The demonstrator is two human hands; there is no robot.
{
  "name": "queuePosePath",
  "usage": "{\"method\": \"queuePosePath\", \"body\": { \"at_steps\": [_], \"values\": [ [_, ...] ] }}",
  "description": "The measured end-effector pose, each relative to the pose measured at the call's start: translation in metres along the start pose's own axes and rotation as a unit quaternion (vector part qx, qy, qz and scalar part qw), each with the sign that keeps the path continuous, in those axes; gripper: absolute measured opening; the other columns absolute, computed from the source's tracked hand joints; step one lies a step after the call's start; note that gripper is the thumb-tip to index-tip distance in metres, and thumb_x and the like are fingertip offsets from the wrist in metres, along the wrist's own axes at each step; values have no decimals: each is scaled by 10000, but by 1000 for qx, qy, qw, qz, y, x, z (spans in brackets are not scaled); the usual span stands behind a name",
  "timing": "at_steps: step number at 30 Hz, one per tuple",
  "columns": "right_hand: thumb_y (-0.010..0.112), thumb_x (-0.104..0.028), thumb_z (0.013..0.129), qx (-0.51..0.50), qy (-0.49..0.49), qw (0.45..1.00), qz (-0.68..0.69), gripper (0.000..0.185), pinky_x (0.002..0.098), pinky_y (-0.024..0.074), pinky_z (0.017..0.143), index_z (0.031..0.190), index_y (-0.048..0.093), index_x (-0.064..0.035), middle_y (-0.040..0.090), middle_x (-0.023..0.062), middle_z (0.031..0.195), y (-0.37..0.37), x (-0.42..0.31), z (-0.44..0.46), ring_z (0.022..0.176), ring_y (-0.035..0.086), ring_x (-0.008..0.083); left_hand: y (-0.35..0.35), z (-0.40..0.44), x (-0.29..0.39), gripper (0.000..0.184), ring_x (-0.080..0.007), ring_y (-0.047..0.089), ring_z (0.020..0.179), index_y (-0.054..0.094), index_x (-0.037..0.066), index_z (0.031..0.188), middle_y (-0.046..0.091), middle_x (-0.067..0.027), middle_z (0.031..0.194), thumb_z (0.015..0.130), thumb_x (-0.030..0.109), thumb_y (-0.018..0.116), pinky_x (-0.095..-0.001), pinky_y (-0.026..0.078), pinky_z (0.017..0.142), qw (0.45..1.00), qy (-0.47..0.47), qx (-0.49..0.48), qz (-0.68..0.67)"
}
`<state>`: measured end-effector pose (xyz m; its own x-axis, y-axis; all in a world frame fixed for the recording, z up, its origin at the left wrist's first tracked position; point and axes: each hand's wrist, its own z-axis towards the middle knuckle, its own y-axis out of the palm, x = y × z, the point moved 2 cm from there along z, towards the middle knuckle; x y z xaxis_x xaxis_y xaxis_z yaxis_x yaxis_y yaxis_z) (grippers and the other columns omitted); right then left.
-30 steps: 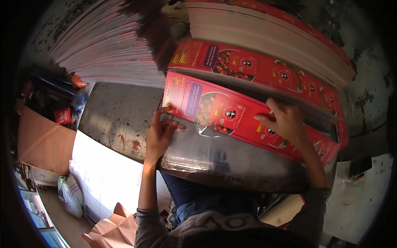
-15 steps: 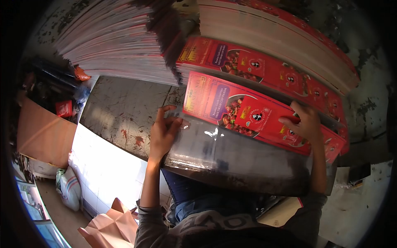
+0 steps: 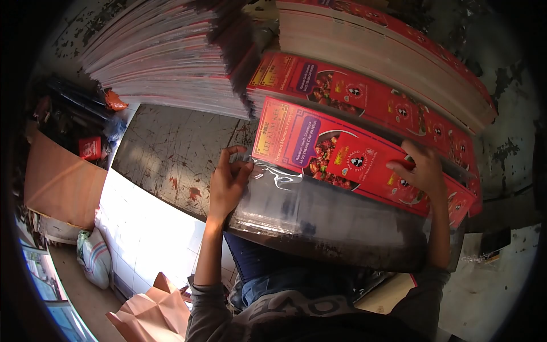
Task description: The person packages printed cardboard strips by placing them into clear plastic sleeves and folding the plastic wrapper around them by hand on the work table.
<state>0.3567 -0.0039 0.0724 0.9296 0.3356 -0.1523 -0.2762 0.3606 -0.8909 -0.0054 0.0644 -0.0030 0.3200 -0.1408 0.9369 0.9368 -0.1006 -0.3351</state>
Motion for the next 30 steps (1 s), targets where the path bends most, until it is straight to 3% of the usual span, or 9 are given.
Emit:
{"method": "queuePosePath", "body": {
  "at_steps": [7, 17, 30],
  "values": [
    [752, -383, 696, -34, 22, 999, 19, 412, 363, 425, 498, 828, 564, -41, 513, 130, 574, 5, 4, -2, 511, 532, 293, 0, 0, -11, 280, -68, 572, 645, 563, 14, 1105, 676, -109, 732, 837, 86, 595, -231, 441, 600, 1000, 4, -11, -16],
    [749, -362, 705, -53, 69, 995, 56, 404, 352, 444, 518, 856, 573, -32, 546, 143, 639, 3, 5, 0, 553, 577, 295, 0, -2, -10, 226, -52, 581, 746, 582, -49, 1068, 680, -70, 785, 862, 40, 560, -194, 440, 696, 994, -29, -30, -104],
    [744, -370, 708, -28, 21, 999, 29, 408, 353, 445, 518, 828, 561, -27, 536, 140, 627, 5, 5, -1, 552, 571, 288, 1, -2, -18, 224, -53, 575, 762, 594, -48, 1060, 679, -70, 804, 858, 48, 572, -199, 440, 715, 994, -13, -15, -111]
  ]
}}
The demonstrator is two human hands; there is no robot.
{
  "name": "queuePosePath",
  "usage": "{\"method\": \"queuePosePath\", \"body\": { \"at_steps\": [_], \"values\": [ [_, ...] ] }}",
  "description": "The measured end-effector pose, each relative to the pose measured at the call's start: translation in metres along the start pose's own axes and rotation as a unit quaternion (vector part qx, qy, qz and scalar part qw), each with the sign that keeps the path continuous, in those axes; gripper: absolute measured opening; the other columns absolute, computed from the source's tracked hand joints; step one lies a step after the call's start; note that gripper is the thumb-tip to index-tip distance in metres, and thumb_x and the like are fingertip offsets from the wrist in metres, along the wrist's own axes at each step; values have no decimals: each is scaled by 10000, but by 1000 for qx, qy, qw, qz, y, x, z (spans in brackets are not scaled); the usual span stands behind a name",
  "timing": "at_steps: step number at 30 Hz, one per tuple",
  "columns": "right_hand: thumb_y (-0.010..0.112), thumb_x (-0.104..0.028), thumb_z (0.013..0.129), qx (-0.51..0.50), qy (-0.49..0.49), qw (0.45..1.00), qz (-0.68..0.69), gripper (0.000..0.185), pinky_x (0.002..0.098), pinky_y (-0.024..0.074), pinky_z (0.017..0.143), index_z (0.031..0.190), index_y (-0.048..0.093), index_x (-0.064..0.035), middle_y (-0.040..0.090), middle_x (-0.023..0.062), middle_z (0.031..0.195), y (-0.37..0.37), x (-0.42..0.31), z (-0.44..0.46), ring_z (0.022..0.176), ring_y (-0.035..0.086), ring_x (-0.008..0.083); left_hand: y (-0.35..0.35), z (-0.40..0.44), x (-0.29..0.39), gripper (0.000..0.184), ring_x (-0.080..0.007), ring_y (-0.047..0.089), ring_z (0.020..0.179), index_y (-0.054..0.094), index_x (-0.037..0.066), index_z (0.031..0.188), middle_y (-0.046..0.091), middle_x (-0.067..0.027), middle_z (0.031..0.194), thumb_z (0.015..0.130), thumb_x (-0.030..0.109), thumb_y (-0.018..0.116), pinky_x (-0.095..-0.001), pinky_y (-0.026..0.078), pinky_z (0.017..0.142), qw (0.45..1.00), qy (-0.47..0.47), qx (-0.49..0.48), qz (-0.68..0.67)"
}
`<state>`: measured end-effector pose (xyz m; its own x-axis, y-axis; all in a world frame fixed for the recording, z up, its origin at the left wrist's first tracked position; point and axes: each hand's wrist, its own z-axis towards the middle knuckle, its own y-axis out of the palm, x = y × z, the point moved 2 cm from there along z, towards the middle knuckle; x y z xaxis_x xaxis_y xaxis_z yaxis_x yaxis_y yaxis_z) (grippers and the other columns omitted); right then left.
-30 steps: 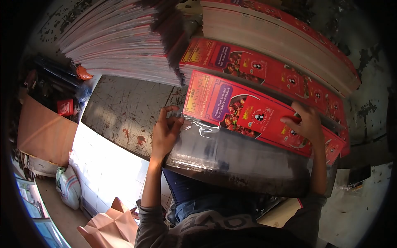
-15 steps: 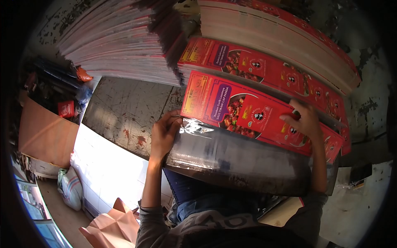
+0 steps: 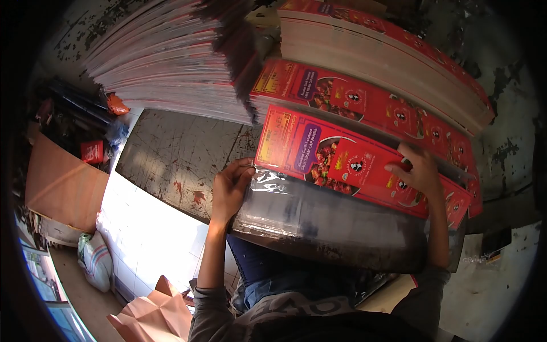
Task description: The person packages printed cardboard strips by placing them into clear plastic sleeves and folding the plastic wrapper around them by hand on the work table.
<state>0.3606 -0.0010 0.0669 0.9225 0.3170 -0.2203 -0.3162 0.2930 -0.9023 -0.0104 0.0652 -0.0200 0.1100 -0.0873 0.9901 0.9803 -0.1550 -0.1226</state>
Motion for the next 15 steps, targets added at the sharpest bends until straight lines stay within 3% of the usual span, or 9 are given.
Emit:
{"method": "queuePosePath", "body": {
  "at_steps": [11, 15],
  "values": [
    [716, -425, 718, -11, -22, 1000, -5, 400, 360, 397, 467, 781, 559, -63, 456, 111, 494, 6, -2, -2, 452, 505, 288, -1, 0, 2, 253, -50, 563, 734, 591, -23, 1109, 684, -78, 805, 876, 62, 541, -209, 437, 685, 1000, -1, -17, 16],
    [713, -449, 713, -9, -39, 999, -14, 417, 358, 387, 457, 771, 553, -68, 438, 105, 468, 9, -4, -2, 440, 499, 285, 1, 2, 6, 264, -57, 573, 692, 597, 5, 1118, 679, -83, 754, 876, 89, 531, -230, 446, 661, 997, 20, -12, 79]
  ]
}}
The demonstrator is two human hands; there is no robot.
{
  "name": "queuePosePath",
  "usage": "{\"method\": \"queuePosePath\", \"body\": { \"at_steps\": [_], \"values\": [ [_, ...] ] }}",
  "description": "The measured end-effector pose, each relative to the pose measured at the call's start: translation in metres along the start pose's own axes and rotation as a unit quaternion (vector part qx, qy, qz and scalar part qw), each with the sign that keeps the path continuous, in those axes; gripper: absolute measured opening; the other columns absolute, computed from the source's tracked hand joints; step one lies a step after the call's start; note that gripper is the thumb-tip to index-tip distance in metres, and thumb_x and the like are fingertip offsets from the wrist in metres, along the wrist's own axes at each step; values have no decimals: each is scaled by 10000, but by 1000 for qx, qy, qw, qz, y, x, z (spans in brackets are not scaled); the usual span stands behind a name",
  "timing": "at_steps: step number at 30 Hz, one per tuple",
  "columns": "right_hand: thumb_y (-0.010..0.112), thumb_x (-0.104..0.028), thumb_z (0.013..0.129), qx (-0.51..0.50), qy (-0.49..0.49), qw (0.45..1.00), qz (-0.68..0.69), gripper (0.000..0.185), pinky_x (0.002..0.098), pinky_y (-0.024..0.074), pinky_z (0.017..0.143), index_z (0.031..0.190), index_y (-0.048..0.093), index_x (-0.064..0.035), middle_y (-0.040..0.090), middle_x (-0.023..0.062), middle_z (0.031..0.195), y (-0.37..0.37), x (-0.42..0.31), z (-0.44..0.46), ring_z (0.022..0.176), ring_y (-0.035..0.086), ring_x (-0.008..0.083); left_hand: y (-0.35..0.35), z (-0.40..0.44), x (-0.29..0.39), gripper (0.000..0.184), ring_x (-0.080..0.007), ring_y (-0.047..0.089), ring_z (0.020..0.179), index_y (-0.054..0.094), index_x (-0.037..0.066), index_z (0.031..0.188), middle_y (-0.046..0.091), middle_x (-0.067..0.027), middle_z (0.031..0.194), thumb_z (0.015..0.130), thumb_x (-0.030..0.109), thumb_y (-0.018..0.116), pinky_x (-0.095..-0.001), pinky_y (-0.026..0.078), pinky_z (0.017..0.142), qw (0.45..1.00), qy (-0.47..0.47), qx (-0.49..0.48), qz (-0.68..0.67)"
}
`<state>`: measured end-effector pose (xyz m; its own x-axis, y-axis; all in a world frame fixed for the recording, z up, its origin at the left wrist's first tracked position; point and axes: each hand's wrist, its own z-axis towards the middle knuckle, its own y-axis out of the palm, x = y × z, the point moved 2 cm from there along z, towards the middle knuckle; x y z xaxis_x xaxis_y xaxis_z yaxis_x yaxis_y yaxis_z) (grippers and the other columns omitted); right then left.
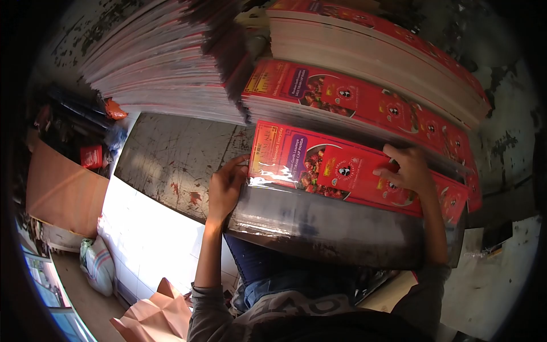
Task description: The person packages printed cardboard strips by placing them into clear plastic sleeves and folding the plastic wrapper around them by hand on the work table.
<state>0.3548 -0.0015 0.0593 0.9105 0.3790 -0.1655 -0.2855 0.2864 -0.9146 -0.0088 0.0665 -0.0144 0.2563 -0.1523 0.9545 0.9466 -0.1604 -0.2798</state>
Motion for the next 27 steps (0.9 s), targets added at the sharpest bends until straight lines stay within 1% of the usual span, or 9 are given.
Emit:
{"method": "queuePosePath", "body": {
  "at_steps": [6, 8, 12, 14, 15, 17, 21, 23, 27],
  "values": [
    [707, -482, 695, -86, -8, 996, 4, 467, 374, 396, 476, 767, 525, -58, 501, 120, 510, 16, 2, -5, 482, 525, 321, 2, 4, -7, 258, -83, 592, 643, 610, 38, 1109, 671, -84, 714, 872, 108, 536, -247, 452, 627, 999, 32, 15, 39],
    [711, -472, 700, -162, 38, 983, 81, 457, 387, 416, 504, 768, 538, -54, 519, 119, 513, 20, 0, -6, 496, 545, 327, 1, 3, -6, 256, -86, 594, 636, 613, 47, 1108, 668, -85, 704, 871, 111, 538, -250, 453, 621, 999, 34, 19, 37],
    [674, -523, 721, -164, 64, 981, 87, 484, 380, 462, 581, 830, 555, -66, 583, 115, 594, 20, -3, -19, 608, 603, 291, -1, 4, -1, 267, -145, 630, 681, 591, 42, 1122, 665, -108, 751, 868, 106, 537, -281, 468, 630, 994, 46, 21, 94],
    [699, -467, 722, -91, 80, 991, 53, 538, 399, 467, 707, 1061, 569, -69, 603, 150, 966, 7, -17, -32, 860, 608, 289, -1, 5, 1, 271, -179, 643, 710, 581, 37, 1125, 660, -129, 797, 868, 107, 537, -300, 475, 631, 993, 67, 25, 92],
    [699, -467, 722, -92, 86, 991, 53, 538, 399, 467, 707, 1061, 569, -69, 603, 150, 966, 3, -21, -42, 860, 608, 289, -2, 5, 9, 266, -226, 640, 748, 569, 34, 1124, 639, -151, 869, 871, 111, 538, -325, 479, 631, 977, 136, 49, 157],
    [742, -385, 696, -49, 50, 997, 13, 658, 420, 446, 784, 1232, 497, -90, 440, 156, 1225, -9, -26, -65, 967, 561, 298, 1, 4, 26, 262, -272, 636, 785, 557, 31, 1122, 617, -173, 942, 874, 116, 539, -350, 483, 632, 953, 205, 64, 216],
    [761, -315, 682, -29, 133, 988, -68, 657, 416, 448, 789, 1232, 485, -84, 382, 157, 1253, -27, 10, -120, 971, 544, 287, 15, 10, 40, 291, -321, 574, 914, 529, 50, 1146, 551, -153, 1067, 870, 138, 555, -394, 457, 748, 925, 259, -37, 276],
    [756, -271, 683, -5, 276, 961, 23, 645, 397, 445, 800, 1232, 479, -75, 401, 158, 1218, -33, 36, -147, 1027, 504, 293, 22, 12, 38, 305, -318, 557, 945, 522, 61, 1157, 543, -135, 1089, 867, 144, 560, -400, 441, 798, 906, 287, -70, 302],
    [715, -281, 707, 47, 230, 963, -135, 574, 419, 375, 864, 1183, 492, -52, 426, 165, 1168, -27, 49, -168, 1047, 466, 322, 28, 15, 32, 337, -294, 536, 973, 521, 71, 1163, 535, -113, 1118, 843, 159, 582, -399, 408, 851, 890, 292, -89, 338]
  ]
}}
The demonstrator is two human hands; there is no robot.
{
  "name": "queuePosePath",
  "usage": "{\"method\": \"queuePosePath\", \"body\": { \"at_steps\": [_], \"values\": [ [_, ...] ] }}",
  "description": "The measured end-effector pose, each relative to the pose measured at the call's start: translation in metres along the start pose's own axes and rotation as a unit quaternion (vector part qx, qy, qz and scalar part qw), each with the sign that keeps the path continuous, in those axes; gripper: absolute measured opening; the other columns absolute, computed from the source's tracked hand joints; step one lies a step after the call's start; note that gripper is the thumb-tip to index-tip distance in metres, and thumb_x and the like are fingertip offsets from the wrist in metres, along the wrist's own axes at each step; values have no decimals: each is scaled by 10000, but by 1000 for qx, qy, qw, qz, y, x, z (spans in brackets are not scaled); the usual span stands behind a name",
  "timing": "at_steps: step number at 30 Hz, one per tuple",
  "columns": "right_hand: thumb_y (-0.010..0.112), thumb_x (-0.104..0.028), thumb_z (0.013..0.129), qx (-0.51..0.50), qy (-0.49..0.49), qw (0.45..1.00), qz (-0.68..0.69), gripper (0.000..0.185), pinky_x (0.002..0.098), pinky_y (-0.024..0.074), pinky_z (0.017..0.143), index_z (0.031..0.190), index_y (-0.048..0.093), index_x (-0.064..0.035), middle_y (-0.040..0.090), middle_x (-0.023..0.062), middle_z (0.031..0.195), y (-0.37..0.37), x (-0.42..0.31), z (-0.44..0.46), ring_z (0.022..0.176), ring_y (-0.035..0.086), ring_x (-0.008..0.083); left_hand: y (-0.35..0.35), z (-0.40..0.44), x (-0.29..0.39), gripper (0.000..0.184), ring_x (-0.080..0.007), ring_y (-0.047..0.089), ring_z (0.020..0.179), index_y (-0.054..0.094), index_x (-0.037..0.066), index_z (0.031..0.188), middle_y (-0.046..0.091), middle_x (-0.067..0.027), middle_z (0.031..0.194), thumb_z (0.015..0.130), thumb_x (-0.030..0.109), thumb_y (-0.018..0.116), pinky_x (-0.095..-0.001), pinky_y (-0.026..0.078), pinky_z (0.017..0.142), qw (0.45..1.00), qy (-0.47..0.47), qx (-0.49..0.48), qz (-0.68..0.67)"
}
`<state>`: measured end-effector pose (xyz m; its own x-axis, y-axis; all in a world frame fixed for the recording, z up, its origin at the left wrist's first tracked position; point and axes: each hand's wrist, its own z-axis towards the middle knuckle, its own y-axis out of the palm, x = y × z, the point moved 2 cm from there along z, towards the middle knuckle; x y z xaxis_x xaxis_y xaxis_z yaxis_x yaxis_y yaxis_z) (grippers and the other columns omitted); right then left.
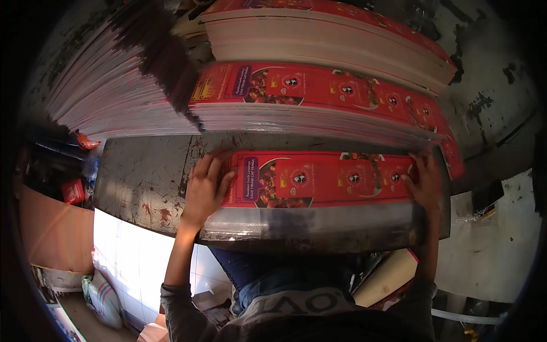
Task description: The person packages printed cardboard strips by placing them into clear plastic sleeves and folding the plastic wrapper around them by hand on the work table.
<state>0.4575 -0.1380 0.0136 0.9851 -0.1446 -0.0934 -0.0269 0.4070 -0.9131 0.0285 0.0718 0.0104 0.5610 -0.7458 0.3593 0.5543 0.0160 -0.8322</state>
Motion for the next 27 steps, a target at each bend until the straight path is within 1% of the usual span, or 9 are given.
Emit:
{"method": "queuePosePath", "body": {
  "at_steps": [4, 6, 10, 12, 16, 19, 22, 25, 27],
  "values": [
    [703, -307, 705, 17, 35, 997, 64, 568, 433, 330, 892, 1167, 492, -51, 445, 158, 1140, 3, -3, 3, 1049, 458, 327, 1, 1, 0, 350, -301, 532, 965, 523, 62, 1156, 539, -118, 1117, 827, 155, 598, -399, 408, 847, 1000, -8, 13, -7],
    [704, -320, 696, -17, 55, 997, 61, 574, 434, 311, 898, 1154, 491, -49, 459, 150, 1128, 3, 0, 3, 1061, 452, 328, 1, 2, 0, 348, -305, 531, 967, 523, 61, 1155, 541, -120, 1113, 827, 153, 597, -397, 408, 846, 1000, -8, 12, -6],
    [702, -338, 696, -5, 48, 998, 44, 571, 440, 297, 904, 1140, 491, -47, 462, 144, 1113, 4, -4, 5, 1059, 449, 325, 2, 2, 0, 329, -312, 527, 944, 531, 50, 1130, 548, -130, 1078, 822, 145, 599, -397, 407, 827, 1000, -15, 19, -12],
    [696, -359, 701, -1, 51, 999, 5, 565, 451, 285, 912, 1127, 489, -50, 460, 141, 1099, 3, -5, 4, 1047, 444, 329, 3, 2, -2, 320, -313, 524, 919, 539, 46, 1114, 548, -131, 1043, 817, 144, 605, -399, 406, 809, 1000, -11, 17, -3],
    [687, -382, 709, 4, 51, 999, -6, 563, 455, 280, 916, 1116, 487, -48, 459, 139, 1070, 4, -4, 3, 1041, 436, 331, 3, 0, -1, 274, -306, 511, 843, 569, 38, 1052, 534, -129, 947, 802, 138, 621, -404, 399, 759, 1000, -14, 22, 18],
    [681, -402, 713, 3, 51, 999, -11, 561, 455, 278, 916, 1104, 488, -49, 459, 139, 1044, 5, -1, 0, 1022, 433, 338, 2, -1, -1, 261, -294, 507, 833, 582, 42, 1033, 530, -120, 917, 795, 138, 630, -399, 394, 745, 998, 14, 46, 37],
    [680, -411, 715, -1, 61, 998, 1, 562, 452, 281, 904, 1090, 489, -38, 464, 141, 1009, 5, 2, -3, 996, 433, 336, 3, -2, -1, 229, -281, 501, 826, 604, 41, 986, 529, -112, 901, 786, 146, 644, -400, 391, 739, 998, 7, 56, 39],
    [678, -407, 719, 10, 45, 999, 13, 535, 444, 289, 886, 1045, 486, -28, 464, 140, 981, 5, 3, -3, 968, 433, 335, 3, -3, -3, 221, -257, 495, 820, 634, 59, 959, 526, -85, 884, 770, 169, 668, -389, 385, 737, 997, 14, 45, 57],
    [685, -398, 715, 14, 36, 999, 14, 499, 430, 301, 851, 975, 481, -24, 454, 134, 941, 6, 3, -2, 931, 434, 326, -1, 0, 2, 220, -244, 491, 816, 647, 72, 949, 524, -70, 882, 760, 180, 680, -384, 381, 737, 998, 17, 41, 53]
  ]
}}
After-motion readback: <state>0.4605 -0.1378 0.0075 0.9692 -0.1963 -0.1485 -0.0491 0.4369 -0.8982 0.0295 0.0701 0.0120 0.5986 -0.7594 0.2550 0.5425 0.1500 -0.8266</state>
